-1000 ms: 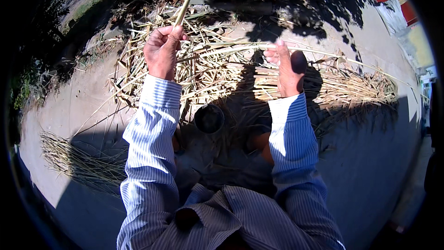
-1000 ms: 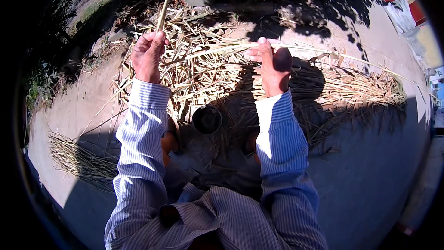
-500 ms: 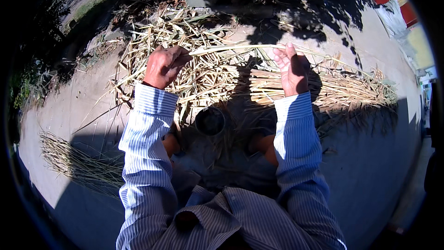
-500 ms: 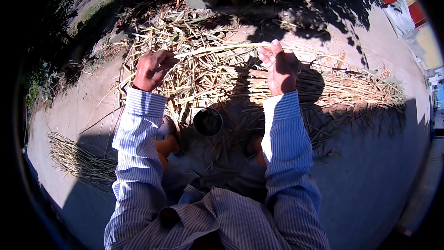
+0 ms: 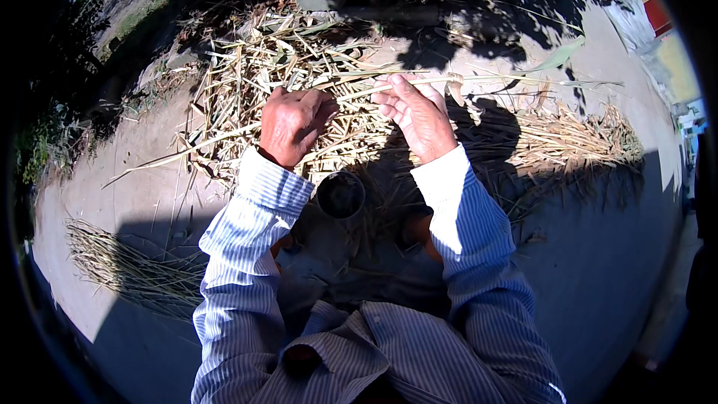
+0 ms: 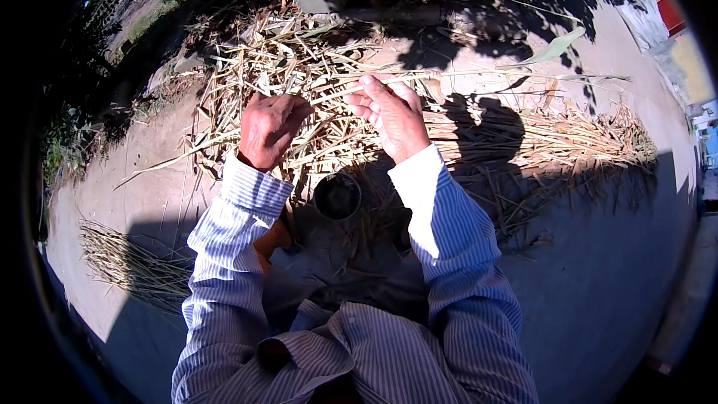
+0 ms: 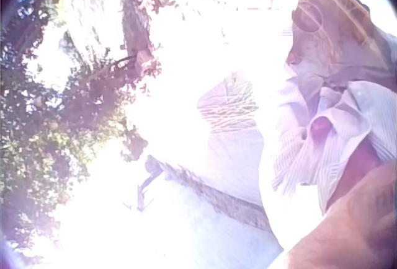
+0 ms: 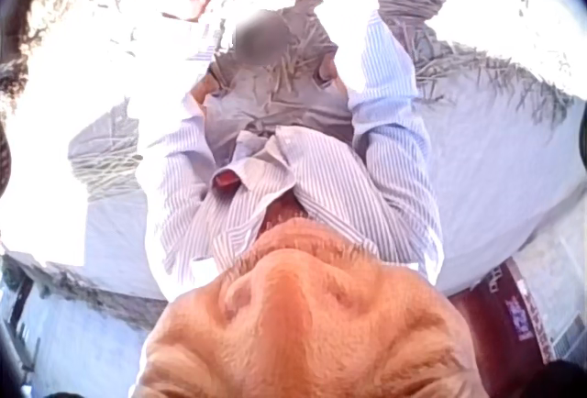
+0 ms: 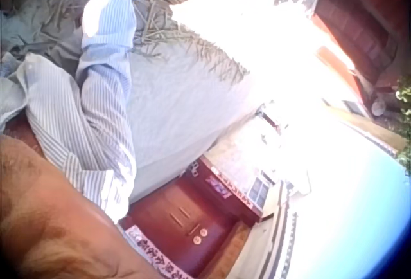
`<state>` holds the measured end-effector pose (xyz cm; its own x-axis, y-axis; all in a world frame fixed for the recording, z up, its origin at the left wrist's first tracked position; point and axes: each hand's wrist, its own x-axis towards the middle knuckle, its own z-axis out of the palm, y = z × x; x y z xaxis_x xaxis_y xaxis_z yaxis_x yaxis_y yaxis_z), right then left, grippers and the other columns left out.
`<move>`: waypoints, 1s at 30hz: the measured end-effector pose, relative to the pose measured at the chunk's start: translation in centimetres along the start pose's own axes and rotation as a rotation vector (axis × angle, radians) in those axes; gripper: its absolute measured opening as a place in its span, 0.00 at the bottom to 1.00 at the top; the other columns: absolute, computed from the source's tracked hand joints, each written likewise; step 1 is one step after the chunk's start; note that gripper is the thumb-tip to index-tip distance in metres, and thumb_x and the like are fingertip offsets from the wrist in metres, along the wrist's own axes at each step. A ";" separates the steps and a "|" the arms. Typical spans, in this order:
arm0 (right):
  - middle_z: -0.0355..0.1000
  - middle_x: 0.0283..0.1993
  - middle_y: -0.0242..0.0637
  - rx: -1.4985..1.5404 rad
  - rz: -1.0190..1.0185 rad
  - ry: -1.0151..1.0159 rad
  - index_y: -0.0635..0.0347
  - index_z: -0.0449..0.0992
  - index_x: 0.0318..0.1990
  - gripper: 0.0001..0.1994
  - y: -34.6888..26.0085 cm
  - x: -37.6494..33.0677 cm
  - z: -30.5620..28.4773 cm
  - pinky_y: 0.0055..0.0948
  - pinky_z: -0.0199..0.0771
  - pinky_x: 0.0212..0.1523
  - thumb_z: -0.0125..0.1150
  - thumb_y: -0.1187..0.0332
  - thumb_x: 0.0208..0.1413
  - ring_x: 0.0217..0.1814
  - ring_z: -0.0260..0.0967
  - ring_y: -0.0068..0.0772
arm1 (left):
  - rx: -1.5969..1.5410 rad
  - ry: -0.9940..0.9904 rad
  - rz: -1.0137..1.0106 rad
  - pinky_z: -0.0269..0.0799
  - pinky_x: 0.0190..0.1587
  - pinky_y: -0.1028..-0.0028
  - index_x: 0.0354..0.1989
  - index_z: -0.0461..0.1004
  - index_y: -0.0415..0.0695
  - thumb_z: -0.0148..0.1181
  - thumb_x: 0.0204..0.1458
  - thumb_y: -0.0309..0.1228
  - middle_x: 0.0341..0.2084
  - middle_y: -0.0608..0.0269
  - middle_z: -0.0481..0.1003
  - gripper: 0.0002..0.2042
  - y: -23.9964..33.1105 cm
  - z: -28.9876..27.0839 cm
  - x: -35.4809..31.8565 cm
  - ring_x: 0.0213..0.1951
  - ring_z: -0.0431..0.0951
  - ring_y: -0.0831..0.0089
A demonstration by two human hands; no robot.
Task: The person sits on the ground and repeatedly picks up dried plant stalks, strips off leaves or sheaths by hand, and discards the stripped pieces. The person handles the stalks one at a time, separating usable parts from waste.
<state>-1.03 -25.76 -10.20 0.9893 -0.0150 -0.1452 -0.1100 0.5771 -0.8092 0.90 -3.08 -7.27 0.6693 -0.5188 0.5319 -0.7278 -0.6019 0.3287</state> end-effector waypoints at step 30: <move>0.74 0.39 0.41 -0.090 0.016 -0.005 0.66 0.68 0.47 0.18 1.5 -0.1 1.5 0.25 0.74 0.39 0.64 0.66 0.54 0.38 0.75 0.30 | -0.061 0.133 -0.024 0.61 0.32 0.65 0.34 0.77 0.43 0.65 0.43 0.29 0.26 0.63 0.77 0.09 0.7 2.8 -0.4 0.29 0.72 0.63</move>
<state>-1.11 -23.69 -10.56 0.9878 -0.0023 -0.1559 -0.1337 0.5019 -0.8545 0.59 -4.98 -9.42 0.6641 -0.4174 0.6203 -0.7221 -0.5733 0.3872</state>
